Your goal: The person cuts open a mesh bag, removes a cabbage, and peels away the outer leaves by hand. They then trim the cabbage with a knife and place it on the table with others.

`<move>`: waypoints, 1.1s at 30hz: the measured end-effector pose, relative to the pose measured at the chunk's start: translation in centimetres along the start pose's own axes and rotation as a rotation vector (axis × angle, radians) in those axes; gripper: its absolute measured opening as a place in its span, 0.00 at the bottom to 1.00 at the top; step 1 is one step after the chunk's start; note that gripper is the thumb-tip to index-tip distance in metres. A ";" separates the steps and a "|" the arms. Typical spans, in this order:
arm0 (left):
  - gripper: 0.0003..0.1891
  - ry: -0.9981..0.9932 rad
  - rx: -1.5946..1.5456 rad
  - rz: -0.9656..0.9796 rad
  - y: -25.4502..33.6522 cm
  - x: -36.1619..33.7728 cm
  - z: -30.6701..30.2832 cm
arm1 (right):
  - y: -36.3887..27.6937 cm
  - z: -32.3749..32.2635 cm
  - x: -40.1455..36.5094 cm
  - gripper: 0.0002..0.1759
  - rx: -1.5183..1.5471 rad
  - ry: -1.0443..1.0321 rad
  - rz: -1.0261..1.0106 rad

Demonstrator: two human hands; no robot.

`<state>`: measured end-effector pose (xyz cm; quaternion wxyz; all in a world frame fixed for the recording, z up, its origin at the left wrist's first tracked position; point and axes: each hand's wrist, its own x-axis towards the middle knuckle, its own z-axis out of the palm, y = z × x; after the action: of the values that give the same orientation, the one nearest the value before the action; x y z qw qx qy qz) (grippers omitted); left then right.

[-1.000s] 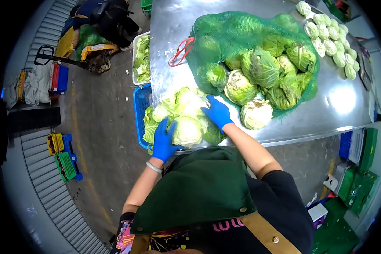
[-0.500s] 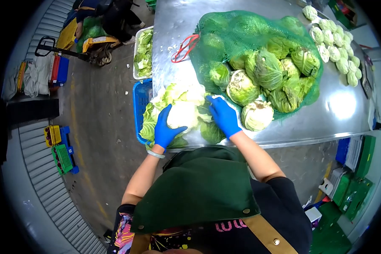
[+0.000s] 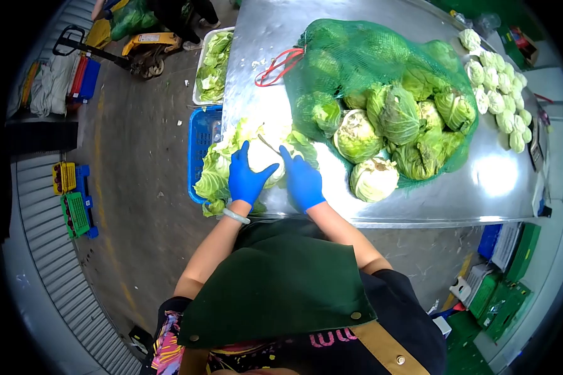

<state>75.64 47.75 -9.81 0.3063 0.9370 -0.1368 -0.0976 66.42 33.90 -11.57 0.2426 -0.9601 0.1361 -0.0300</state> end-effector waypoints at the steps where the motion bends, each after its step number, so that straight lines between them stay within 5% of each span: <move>1: 0.52 -0.001 0.001 -0.002 0.4 0.1 -0.1 | 0.1 0.1 0.5 0.36 -0.020 0.009 0.010; 3: 0.52 -0.033 0.029 -0.050 1.2 0.1 -0.3 | 1.4 1.9 1.9 0.31 0.016 -0.120 0.116; 5: 0.52 -0.003 0.034 -0.019 1.1 -1.0 0.2 | 3.5 4.1 3.4 0.26 0.303 0.107 0.336; 6: 0.52 0.024 0.045 0.010 0.6 -1.9 0.4 | 3.9 2.2 4.5 0.25 0.388 -0.059 0.442; 9: 0.52 0.092 -0.203 0.192 -3.9 -2.1 0.3 | 3.9 0.5 3.9 0.31 0.558 -0.156 0.468; 15: 0.54 -0.109 -0.429 0.192 -10.1 -5.2 -1.3 | 7.3 4.6 3.2 0.35 0.660 -0.143 0.641; 20: 0.55 -0.141 -0.487 0.156 -9.9 -4.1 -1.7 | 6.0 -0.4 2.3 0.35 0.523 -0.168 0.455; 23: 0.55 -0.153 -0.449 0.107 -8.0 -3.7 -2.7 | 4.3 -3.9 0.1 0.15 0.244 0.182 -0.065; 25: 0.55 -0.141 -0.429 0.101 -7.7 -3.6 -2.7 | 3.7 -5.7 -0.9 0.11 0.219 0.078 -0.260; 33: 0.55 -0.117 -0.410 0.116 -7.9 -3.5 -2.5 | 2.5 -6.3 1.0 0.07 -0.136 -0.115 -0.405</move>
<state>74.59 56.32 -12.26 0.4873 0.8383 -0.1853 -0.1597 65.99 28.61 -7.18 0.1736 -0.9821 -0.0720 -0.0140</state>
